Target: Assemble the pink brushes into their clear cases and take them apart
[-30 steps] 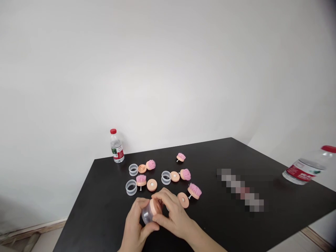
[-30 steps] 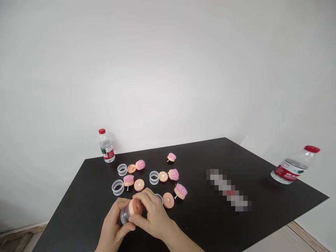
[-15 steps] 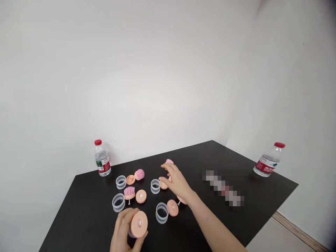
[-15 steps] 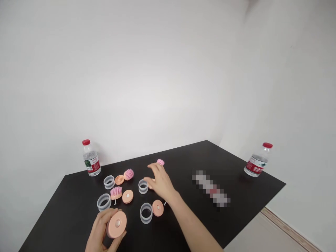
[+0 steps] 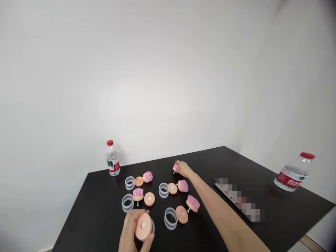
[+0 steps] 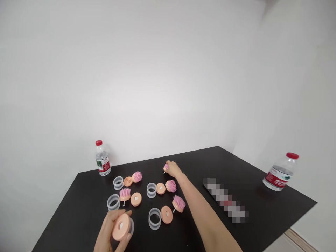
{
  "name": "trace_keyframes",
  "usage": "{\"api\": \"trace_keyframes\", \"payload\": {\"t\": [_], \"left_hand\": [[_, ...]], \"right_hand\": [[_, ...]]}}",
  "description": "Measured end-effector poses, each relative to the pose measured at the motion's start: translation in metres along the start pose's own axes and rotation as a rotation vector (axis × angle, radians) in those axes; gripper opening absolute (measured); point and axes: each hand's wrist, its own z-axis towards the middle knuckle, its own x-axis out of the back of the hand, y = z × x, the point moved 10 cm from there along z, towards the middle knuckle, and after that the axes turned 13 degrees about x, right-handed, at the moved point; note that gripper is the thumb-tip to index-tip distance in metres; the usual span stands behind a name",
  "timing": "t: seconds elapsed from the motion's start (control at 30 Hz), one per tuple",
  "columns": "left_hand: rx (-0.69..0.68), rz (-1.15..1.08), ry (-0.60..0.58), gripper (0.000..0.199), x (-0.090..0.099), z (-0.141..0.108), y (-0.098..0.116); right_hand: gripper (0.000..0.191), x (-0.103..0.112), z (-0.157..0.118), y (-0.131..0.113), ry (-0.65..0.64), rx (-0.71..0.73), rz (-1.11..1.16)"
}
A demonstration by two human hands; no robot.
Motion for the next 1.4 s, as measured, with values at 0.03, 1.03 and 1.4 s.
{"api": "trace_keyframes", "payload": {"t": [0.03,1.03,1.4], "left_hand": [[0.077,-0.066,-0.028,0.042,0.001,0.002,-0.004],[0.52,-0.862,-0.459,0.047,-0.024,0.006,-0.018],[0.516,-0.879,-0.491,0.039,-0.024,0.005,-0.012]], "right_hand": [[0.031,0.004,-0.002,-0.004,0.028,0.013,0.028],[0.047,-0.021,-0.181,-0.216,0.331,0.83,0.504],[0.048,-0.023,-0.181,-0.222,0.292,0.855,0.559]]}}
